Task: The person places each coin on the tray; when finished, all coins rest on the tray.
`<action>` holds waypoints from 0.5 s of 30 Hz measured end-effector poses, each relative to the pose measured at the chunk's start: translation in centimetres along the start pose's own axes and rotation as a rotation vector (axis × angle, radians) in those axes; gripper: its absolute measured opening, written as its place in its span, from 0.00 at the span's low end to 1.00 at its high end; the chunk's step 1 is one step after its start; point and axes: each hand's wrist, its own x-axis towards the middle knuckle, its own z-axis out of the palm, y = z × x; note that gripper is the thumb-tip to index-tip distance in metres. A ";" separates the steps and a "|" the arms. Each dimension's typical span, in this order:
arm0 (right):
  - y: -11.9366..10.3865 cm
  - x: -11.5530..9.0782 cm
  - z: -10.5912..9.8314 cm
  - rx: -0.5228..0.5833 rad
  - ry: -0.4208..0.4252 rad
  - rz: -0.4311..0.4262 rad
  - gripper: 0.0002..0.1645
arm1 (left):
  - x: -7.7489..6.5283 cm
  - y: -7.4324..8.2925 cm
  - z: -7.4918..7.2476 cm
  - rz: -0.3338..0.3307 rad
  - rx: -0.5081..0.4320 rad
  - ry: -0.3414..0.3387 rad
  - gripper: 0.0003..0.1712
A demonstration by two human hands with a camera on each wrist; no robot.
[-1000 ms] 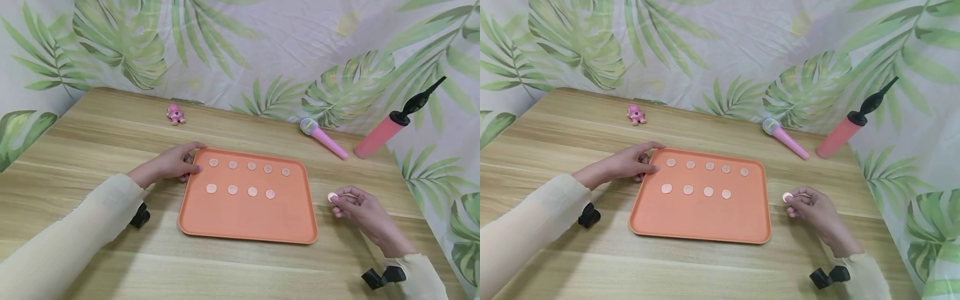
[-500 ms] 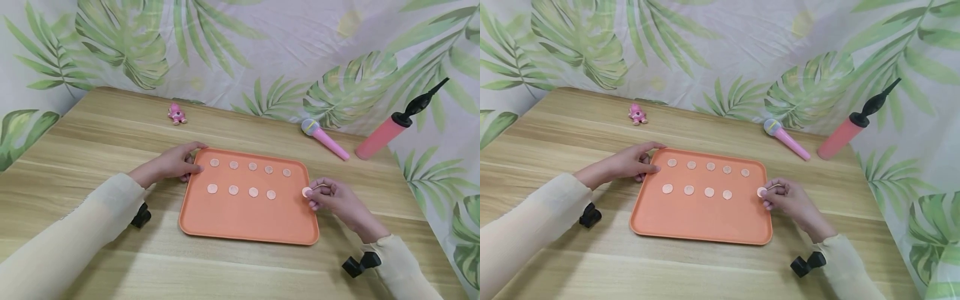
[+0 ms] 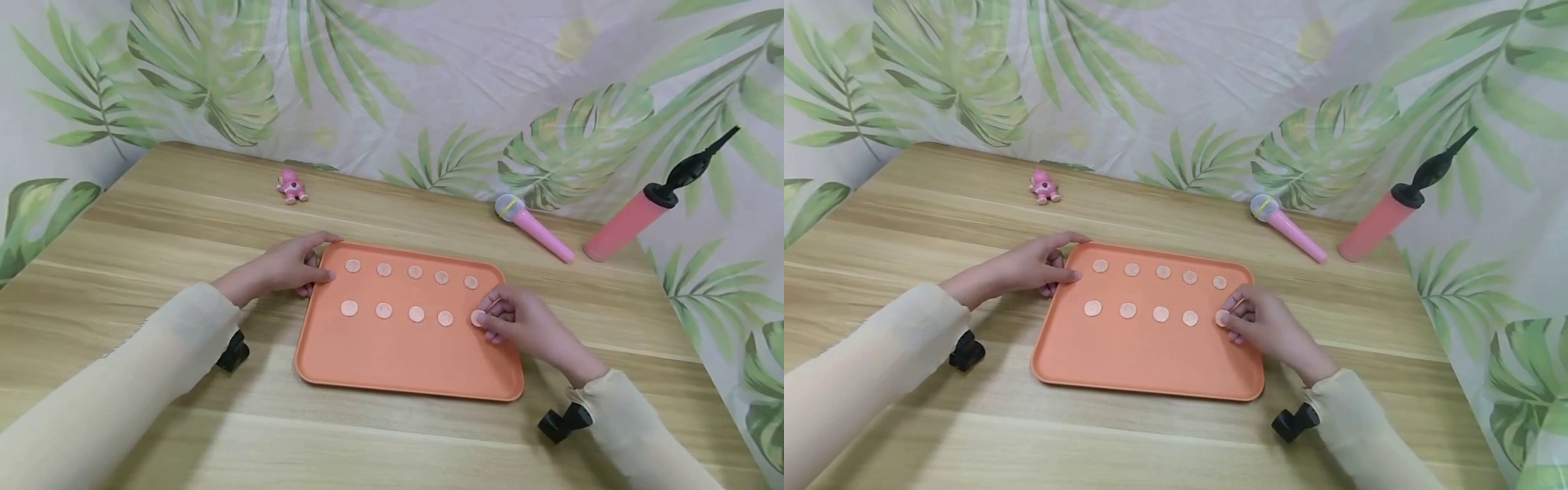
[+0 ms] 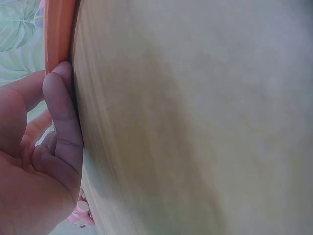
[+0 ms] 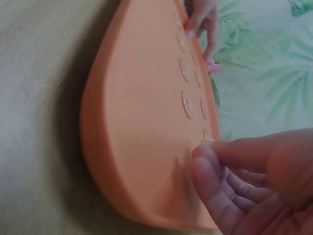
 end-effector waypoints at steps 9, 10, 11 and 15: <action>-0.6 0.5 0.6 -0.200 -0.012 -0.096 0.06 | 0.1 0.0 0.0 0.010 -0.004 -0.001 0.39; -0.6 0.5 0.7 -0.222 -0.008 -0.105 0.06 | 0.1 0.0 0.0 0.010 -0.004 -0.001 0.39; -0.6 0.6 0.7 -0.244 -0.004 -0.118 0.06 | 0.1 0.0 0.0 0.010 -0.004 0.000 0.39; -0.5 0.8 0.9 -0.327 0.024 -0.147 0.06 | 0.2 -0.2 0.0 0.010 -0.005 -0.002 0.40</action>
